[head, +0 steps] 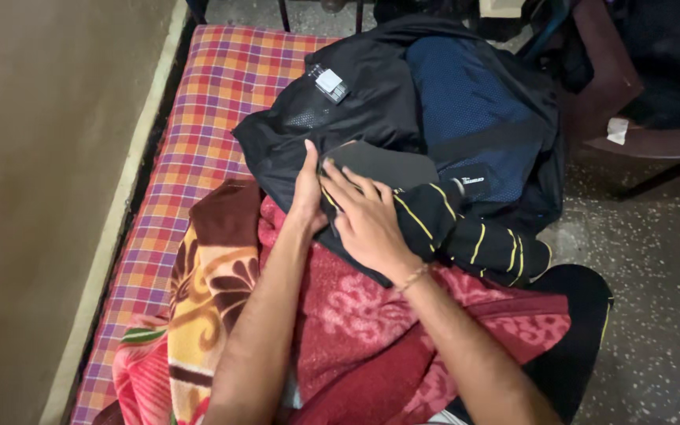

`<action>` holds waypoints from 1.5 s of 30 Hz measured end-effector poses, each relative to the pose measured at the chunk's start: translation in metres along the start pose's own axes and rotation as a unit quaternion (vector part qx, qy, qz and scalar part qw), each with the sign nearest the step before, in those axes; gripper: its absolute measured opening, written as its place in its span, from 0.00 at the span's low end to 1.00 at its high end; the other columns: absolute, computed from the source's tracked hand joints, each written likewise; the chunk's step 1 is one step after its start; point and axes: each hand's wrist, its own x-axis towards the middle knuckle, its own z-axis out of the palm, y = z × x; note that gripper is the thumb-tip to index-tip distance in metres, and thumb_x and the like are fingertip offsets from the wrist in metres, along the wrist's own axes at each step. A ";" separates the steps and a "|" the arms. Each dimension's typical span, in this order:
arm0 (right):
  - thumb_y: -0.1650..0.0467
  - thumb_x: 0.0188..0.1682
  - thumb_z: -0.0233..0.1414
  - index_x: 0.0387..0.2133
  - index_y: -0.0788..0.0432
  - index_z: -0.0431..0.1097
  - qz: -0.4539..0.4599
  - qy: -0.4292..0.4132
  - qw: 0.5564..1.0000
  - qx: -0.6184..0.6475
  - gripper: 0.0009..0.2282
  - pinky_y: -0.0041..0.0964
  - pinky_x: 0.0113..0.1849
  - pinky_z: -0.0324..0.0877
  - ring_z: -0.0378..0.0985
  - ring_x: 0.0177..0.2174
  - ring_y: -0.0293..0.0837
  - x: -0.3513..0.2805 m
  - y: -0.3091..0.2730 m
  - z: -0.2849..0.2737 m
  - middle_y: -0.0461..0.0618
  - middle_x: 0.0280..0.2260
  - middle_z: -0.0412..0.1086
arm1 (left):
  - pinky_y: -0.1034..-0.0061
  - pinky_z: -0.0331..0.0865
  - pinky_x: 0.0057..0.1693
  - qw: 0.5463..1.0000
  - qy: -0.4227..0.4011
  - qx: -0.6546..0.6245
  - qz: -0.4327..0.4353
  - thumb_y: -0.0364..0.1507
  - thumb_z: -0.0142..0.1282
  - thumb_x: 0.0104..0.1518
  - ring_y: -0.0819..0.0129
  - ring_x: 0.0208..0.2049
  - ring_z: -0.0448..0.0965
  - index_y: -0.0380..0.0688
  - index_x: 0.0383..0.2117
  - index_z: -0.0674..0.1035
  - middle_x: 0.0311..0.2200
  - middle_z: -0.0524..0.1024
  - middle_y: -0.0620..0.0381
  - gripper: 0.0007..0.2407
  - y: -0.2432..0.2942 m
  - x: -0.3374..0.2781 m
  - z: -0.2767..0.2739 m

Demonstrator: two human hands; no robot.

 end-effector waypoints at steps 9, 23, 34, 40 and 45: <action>0.76 0.43 0.58 0.54 0.56 0.72 -0.052 -0.143 0.974 0.170 0.21 0.44 0.53 0.66 0.72 0.49 0.46 -0.039 0.004 -0.053 0.47 0.56 0.71 | 0.74 0.76 0.42 0.964 -0.002 0.244 0.101 0.35 0.55 0.61 0.70 0.33 0.82 0.34 0.43 0.82 0.34 0.83 0.55 0.14 -0.013 0.009 -0.004; 0.77 0.41 0.60 0.58 0.59 0.63 0.239 -0.142 0.881 0.382 0.28 0.32 0.36 0.75 0.75 0.37 0.37 -0.101 0.073 -0.079 0.46 0.46 0.58 | 0.75 0.75 0.47 0.981 0.009 0.076 0.176 0.33 0.52 0.66 0.69 0.38 0.81 0.35 0.46 0.80 0.39 0.82 0.55 0.13 -0.005 -0.004 0.000; 0.72 0.49 0.57 0.33 0.64 0.70 0.012 -0.028 0.994 0.109 0.06 0.37 0.43 0.71 0.77 0.40 0.45 -0.104 0.039 -0.101 0.52 0.38 0.72 | 0.74 0.75 0.46 0.980 0.009 0.085 0.182 0.33 0.52 0.67 0.70 0.37 0.81 0.33 0.46 0.80 0.38 0.82 0.55 0.13 -0.007 -0.002 -0.003; 0.71 0.59 0.46 0.36 0.60 0.65 0.252 0.098 0.949 0.163 0.05 0.37 0.33 0.66 0.67 0.28 0.41 -0.089 0.055 -0.179 0.49 0.28 0.64 | 0.74 0.76 0.47 0.983 0.000 0.071 0.170 0.33 0.52 0.65 0.69 0.37 0.81 0.35 0.46 0.80 0.38 0.82 0.55 0.13 -0.007 -0.001 -0.003; 0.75 0.55 0.45 0.46 0.61 0.65 0.142 0.206 0.941 0.229 0.08 0.34 0.31 0.70 0.72 0.26 0.41 -0.055 0.062 -0.255 0.51 0.32 0.71 | 0.74 0.76 0.48 0.981 -0.012 0.069 0.180 0.34 0.52 0.66 0.69 0.38 0.82 0.34 0.47 0.80 0.39 0.82 0.54 0.14 -0.006 -0.002 -0.003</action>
